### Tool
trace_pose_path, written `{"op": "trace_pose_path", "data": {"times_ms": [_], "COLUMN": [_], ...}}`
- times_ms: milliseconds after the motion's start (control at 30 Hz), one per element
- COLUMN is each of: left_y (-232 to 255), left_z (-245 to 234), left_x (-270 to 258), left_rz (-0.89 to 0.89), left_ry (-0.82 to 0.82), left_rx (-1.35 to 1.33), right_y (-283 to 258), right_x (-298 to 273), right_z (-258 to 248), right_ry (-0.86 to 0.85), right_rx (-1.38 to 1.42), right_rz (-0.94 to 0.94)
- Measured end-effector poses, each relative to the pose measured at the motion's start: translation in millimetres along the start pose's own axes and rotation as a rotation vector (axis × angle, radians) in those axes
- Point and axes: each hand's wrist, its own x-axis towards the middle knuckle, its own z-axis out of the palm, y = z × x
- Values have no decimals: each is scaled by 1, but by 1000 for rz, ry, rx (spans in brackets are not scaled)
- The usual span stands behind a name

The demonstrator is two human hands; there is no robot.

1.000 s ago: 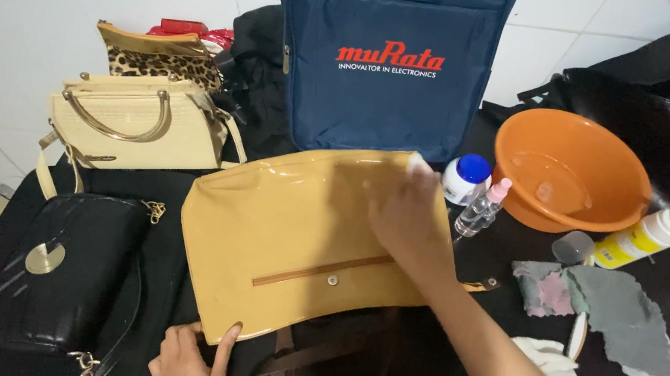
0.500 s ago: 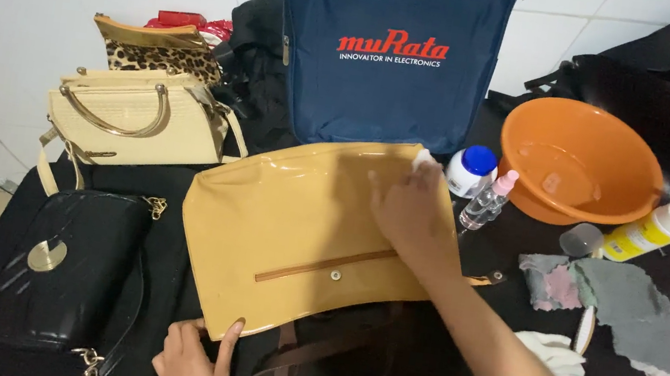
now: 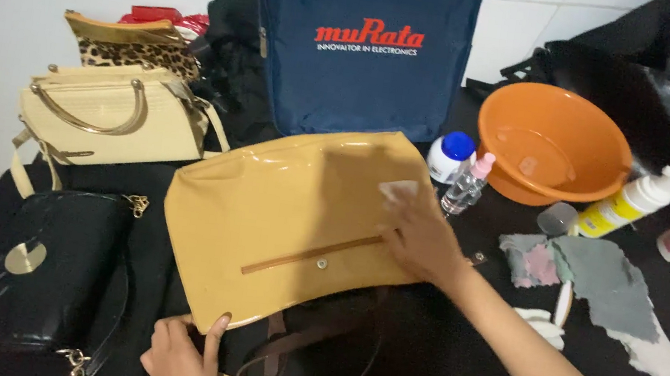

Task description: Cleaning a tan leather handbag using wipes and liquid cleaning agents.

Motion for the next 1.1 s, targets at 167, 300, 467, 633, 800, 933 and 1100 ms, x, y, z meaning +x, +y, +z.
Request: {"op": "trace_pose_path", "data": {"times_ms": [167,300,467,633,800,933,1100], "left_y": [-1,-9,2,-3,12,11,10], "left_z": [2,10,-5,-3,-20,-22,-20], "left_x": [1,0,1,2,3,-2,-2], "left_rz": [7,78,-4,85,54,58,99], "left_ry": [6,85,-49,5,-57,-55,-25], "left_rx": [47,47,32,10,-7,-31,-33], "right_y": [-16,-54,-116,-180,-174,-110,-57], "right_x": [-64,-92,-66,-13,-22,-68,-93], "right_z": [-44,-40,-2,31,16,-3,-38], "right_ry": [50,13,63,131,-62,-78,38], "right_rx": [-93,-53,145,219,275,178,-71], "right_rz": [28,30,-3,-239,-324,37,213]}}
